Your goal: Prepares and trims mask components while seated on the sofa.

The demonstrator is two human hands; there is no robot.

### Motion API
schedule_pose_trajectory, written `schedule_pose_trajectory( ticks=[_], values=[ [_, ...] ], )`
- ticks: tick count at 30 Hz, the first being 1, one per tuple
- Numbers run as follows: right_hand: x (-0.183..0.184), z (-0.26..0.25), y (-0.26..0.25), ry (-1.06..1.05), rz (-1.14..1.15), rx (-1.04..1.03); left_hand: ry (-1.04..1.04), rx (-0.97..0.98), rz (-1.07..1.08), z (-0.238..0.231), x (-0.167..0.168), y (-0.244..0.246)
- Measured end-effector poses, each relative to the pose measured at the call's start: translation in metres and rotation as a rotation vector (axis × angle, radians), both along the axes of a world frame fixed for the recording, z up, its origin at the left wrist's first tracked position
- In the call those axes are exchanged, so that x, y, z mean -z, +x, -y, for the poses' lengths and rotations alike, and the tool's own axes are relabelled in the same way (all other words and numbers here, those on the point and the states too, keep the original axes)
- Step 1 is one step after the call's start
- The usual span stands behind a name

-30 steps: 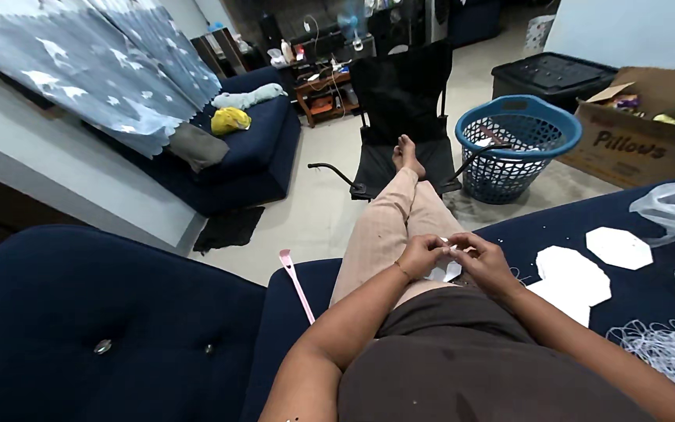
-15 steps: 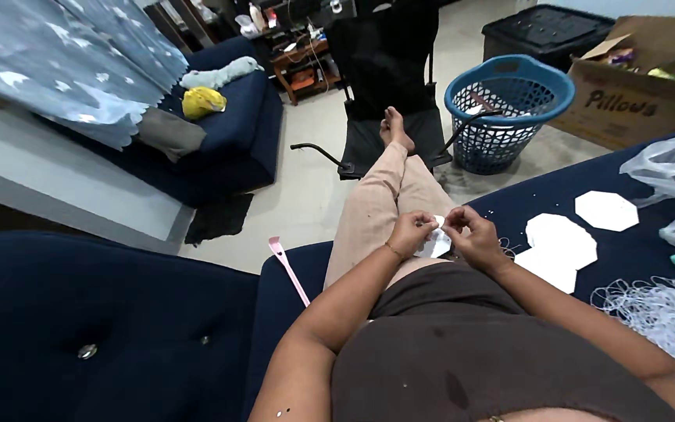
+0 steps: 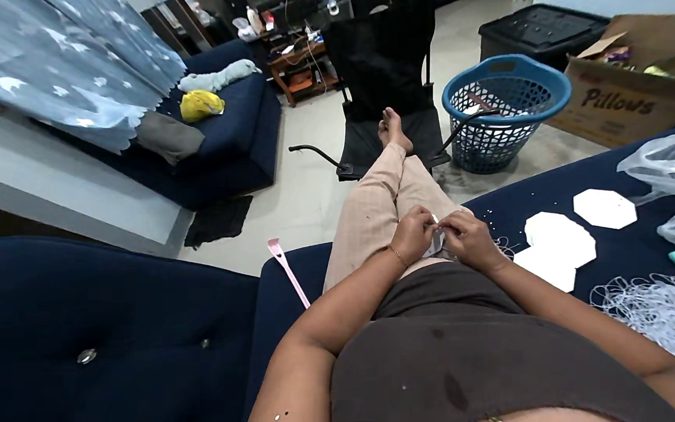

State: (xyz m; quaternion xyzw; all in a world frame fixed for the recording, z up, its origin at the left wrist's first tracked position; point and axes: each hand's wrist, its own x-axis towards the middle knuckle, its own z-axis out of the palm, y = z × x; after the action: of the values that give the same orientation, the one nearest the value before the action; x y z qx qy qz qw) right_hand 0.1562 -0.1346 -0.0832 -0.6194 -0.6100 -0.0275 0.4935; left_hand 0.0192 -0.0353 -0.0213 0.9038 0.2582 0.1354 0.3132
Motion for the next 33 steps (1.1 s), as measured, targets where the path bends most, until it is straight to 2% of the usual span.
schedule_pose_trajectory(
  ticks=[3, 8, 19, 22, 27, 33],
  values=[
    [0.0, 0.0, 0.001, 0.009, -0.04, 0.0, 0.049, 0.048, 0.079, -0.001, 0.004, -0.001],
    [0.001, 0.0, 0.002, 0.107, -0.076, -0.024, -0.014, 0.123, 0.111, -0.005, 0.006, -0.003],
    [-0.005, 0.004, 0.003, 0.036, -0.485, -0.204, -0.506, 0.136, 0.331, -0.015, 0.01, -0.007],
    [-0.001, 0.004, 0.005, 0.044, -0.445, -0.174, -0.541, 0.086, 0.318, -0.012, 0.008, -0.006],
    [0.0, 0.008, 0.003, 0.033, -0.294, -0.132, -0.478, -0.011, 0.256, -0.012, 0.004, -0.007],
    [0.002, 0.005, 0.004, 0.123, -0.04, -0.04, -0.428, 0.009, 0.225, -0.011, 0.005, -0.006]
  ],
)
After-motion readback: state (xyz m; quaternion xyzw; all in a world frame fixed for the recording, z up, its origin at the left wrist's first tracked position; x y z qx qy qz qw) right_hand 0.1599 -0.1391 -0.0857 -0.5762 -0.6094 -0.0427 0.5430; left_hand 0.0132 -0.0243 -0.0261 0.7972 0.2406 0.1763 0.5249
